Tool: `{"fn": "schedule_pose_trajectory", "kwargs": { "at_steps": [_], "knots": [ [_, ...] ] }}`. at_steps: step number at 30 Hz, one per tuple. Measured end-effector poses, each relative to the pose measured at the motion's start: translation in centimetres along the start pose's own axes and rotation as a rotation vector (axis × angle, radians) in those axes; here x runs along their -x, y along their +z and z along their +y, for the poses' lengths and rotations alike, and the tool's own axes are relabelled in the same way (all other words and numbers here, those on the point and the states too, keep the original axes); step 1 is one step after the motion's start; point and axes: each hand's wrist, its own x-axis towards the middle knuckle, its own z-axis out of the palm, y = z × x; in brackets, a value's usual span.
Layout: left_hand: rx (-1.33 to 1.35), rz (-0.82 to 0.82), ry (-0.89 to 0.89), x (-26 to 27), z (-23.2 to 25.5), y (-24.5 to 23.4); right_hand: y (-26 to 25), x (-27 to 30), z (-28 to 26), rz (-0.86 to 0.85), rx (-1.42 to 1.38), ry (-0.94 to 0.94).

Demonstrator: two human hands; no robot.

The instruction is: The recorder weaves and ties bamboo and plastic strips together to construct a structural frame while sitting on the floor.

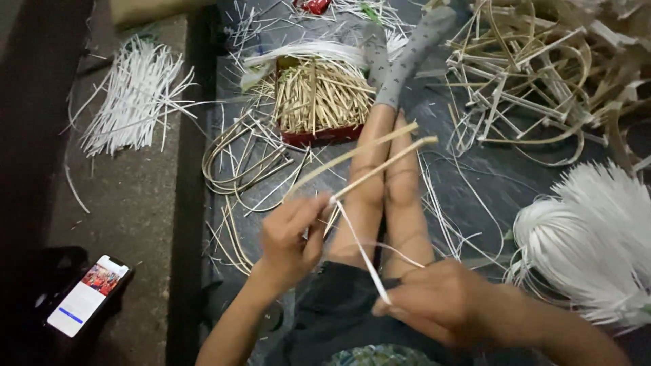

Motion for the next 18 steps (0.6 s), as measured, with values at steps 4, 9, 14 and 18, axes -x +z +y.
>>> {"fn": "schedule_pose_trajectory", "kwargs": {
  "at_steps": [4,9,14,18],
  "knots": [
    [-0.058,-0.206,0.108,1.0,1.0,-0.1,-2.8,1.5,0.6,0.127,0.245,0.063],
    [0.224,-0.368,0.217,1.0,2.2,-1.5,-6.4,-0.1,9.7,0.38,0.054,0.444],
    [0.318,-0.313,0.048,1.5,0.6,-1.7,2.8,2.4,15.1,0.3,-0.484,0.657],
    [0.168,-0.122,-0.007,0.7,-0.6,-0.8,4.7,3.8,7.0,-0.182,-0.544,0.493]
  ]
}}
